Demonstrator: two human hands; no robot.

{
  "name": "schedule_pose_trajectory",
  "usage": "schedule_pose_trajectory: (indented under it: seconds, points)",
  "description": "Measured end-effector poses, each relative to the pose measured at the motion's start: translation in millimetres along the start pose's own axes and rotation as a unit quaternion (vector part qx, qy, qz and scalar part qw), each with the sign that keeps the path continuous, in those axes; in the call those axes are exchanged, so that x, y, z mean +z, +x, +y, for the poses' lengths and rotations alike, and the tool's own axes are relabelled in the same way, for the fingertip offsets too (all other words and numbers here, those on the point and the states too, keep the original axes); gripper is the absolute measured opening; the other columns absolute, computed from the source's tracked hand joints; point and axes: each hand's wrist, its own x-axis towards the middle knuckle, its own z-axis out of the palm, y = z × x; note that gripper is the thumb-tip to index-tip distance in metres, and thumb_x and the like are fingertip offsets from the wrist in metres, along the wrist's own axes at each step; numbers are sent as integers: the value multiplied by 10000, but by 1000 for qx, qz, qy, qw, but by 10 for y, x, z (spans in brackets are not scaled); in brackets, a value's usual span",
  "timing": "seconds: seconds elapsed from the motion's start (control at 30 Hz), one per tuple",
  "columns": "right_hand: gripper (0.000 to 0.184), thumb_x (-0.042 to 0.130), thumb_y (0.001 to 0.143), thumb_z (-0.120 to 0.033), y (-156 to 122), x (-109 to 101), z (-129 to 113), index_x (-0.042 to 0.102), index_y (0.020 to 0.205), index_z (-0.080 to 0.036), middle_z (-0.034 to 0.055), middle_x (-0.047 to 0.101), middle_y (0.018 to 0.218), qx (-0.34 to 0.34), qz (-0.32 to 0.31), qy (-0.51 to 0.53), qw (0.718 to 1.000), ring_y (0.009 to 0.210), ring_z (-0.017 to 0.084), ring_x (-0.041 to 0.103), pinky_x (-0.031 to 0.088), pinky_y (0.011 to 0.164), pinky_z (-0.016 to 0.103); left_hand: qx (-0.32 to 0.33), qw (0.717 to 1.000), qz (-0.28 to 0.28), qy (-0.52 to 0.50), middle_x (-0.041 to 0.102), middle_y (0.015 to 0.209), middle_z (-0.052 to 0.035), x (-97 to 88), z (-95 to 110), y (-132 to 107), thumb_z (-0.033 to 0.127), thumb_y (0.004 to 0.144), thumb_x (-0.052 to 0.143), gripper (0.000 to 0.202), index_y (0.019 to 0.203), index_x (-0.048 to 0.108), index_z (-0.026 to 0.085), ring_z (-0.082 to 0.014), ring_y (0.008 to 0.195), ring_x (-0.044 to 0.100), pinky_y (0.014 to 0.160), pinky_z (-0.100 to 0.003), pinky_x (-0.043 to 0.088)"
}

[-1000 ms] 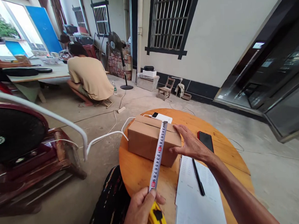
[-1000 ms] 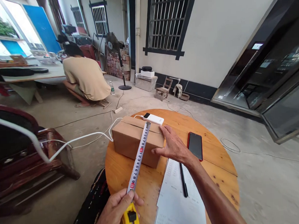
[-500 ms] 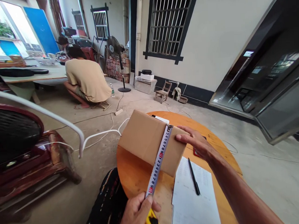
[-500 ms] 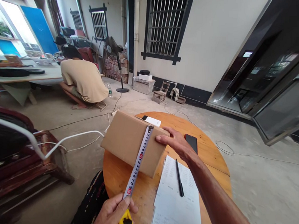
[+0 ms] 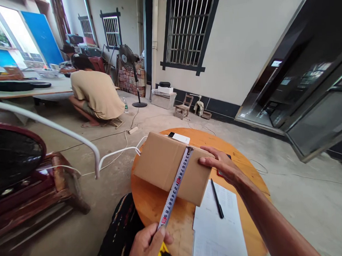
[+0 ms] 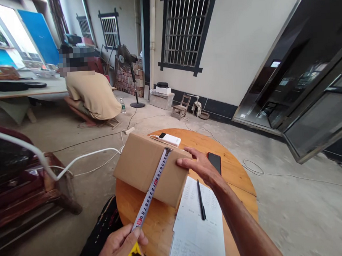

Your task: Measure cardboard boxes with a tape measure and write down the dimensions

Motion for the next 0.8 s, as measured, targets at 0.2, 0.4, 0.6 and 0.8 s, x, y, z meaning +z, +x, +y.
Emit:
schedule_pose_trajectory:
  seconds: [0.2,0.4,0.6,0.8]
  points:
    - [692,677,673,-535,29,-10,104,528,1271,-221,83,590,1235,-10,-10,28,1000,1125,332,520,460,837,417,29,998,18,47,605,592,-28,25,-85,42,515,795,502,405,680,660,160,-164,520,532,480,-231,408]
    - [653,704,659,-493,134,37,266,554,1236,-229,66,621,1194,-68,-24,87,994,1137,306,531,430,925,416,33,995,36,86,592,611,-31,70,-133,80,506,802,477,419,700,673,151,-181,580,538,527,-238,418]
    - [675,710,673,-482,222,57,381,532,1260,-200,88,600,1228,-66,-35,122,990,1133,298,537,419,952,424,37,996,45,72,611,595,-38,82,-225,154,569,768,501,453,661,662,159,-186,573,542,531,-243,417]
    - [670,708,684,-487,257,93,435,531,1259,-193,83,617,1206,-68,-42,152,985,1132,295,539,407,970,425,34,998,41,46,599,562,-33,118,-323,208,644,782,446,537,654,641,160,-177,528,548,487,-238,420]
